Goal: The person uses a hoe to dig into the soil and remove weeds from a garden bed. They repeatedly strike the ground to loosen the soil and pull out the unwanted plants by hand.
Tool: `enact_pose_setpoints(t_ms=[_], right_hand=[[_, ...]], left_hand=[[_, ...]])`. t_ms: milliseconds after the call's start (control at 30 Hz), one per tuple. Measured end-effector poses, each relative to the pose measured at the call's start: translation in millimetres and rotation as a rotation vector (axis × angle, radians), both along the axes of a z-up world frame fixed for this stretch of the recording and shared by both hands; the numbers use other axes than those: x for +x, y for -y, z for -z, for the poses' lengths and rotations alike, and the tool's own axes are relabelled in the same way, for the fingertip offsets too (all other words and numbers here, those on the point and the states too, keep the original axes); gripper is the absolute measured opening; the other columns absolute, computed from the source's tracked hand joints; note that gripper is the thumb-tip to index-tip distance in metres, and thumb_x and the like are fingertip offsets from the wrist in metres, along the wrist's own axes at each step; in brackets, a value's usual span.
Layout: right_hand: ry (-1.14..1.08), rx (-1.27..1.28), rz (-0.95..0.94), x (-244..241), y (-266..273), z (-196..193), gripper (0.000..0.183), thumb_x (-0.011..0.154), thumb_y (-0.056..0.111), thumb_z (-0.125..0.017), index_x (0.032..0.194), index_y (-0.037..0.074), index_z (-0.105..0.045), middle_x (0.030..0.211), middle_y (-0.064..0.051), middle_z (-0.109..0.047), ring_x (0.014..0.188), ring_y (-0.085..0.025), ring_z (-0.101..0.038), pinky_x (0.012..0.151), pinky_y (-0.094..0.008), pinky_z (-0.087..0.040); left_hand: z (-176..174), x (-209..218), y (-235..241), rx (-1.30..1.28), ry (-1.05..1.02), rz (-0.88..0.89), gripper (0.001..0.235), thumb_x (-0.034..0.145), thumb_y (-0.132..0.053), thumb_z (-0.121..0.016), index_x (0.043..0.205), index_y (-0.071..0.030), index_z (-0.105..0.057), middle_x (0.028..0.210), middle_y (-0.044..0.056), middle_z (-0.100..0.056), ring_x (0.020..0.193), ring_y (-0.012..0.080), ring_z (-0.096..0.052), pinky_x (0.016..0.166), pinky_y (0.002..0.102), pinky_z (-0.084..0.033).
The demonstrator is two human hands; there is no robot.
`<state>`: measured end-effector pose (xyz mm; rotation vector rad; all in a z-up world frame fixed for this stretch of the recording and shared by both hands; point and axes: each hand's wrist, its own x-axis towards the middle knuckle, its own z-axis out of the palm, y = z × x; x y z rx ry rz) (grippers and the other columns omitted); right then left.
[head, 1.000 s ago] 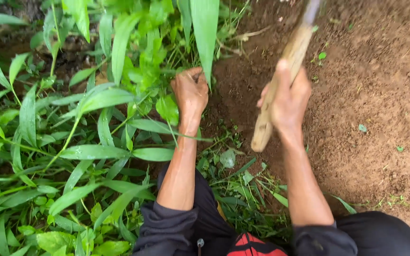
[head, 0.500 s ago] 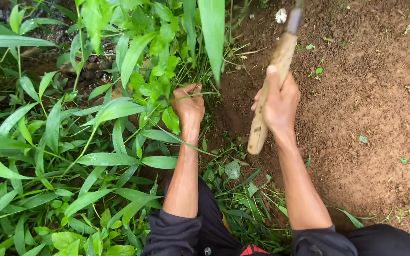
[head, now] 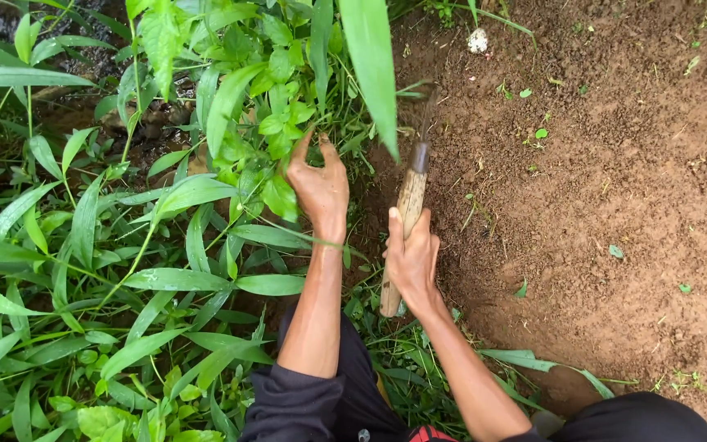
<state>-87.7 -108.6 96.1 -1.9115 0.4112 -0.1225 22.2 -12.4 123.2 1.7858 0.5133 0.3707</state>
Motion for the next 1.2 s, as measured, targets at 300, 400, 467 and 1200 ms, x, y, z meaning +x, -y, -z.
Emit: enact_pose_setpoints(t_ms=[300,400,467,1200], right_hand=[[-0.124,0.147,-0.051,-50,8,8,0.023,0.107,0.017,-0.045,0.109,-0.002,-0.057,0.062,-0.010,-0.067,0.047,-0.018,-0.068,0.045,-0.029,-0.058],[-0.090,0.165,-0.022,-44,27,7,0.021,0.107,0.013,-0.041,0.106,-0.001,-0.056,0.061,-0.011,-0.067,0.046,-0.019,-0.069,0.042,-0.030,-0.058],[0.123,0.239,0.045,-25,47,12,0.029,0.112,0.021,-0.029,0.110,0.003,-0.052,0.060,-0.009,-0.061,0.043,-0.018,-0.065,0.038,-0.027,-0.055],[-0.085,0.173,0.042,-70,18,12,0.032,0.109,0.029,-0.042,0.102,0.003,-0.059,0.055,-0.009,-0.064,0.042,-0.019,-0.067,0.039,-0.030,-0.056]], left_hand=[[8,8,6,0.299,0.141,0.009,0.031,0.093,-0.003,-0.068,0.122,0.004,-0.070,0.096,0.024,-0.077,0.101,0.0402,-0.074,0.114,0.061,-0.031],[22,10,4,0.305,0.137,0.057,0.035,0.090,0.003,-0.070,0.125,0.006,-0.069,0.102,0.027,-0.075,0.103,0.0430,-0.072,0.111,0.061,-0.033],[29,12,7,0.236,0.019,0.089,0.039,0.093,-0.007,-0.068,0.130,0.006,-0.064,0.112,0.028,-0.071,0.107,0.0419,-0.071,0.109,0.066,-0.036],[26,4,10,0.245,-0.050,0.065,0.023,0.085,-0.013,-0.074,0.103,0.002,-0.076,0.092,0.022,-0.074,0.090,0.0412,-0.074,0.075,0.053,-0.057]])
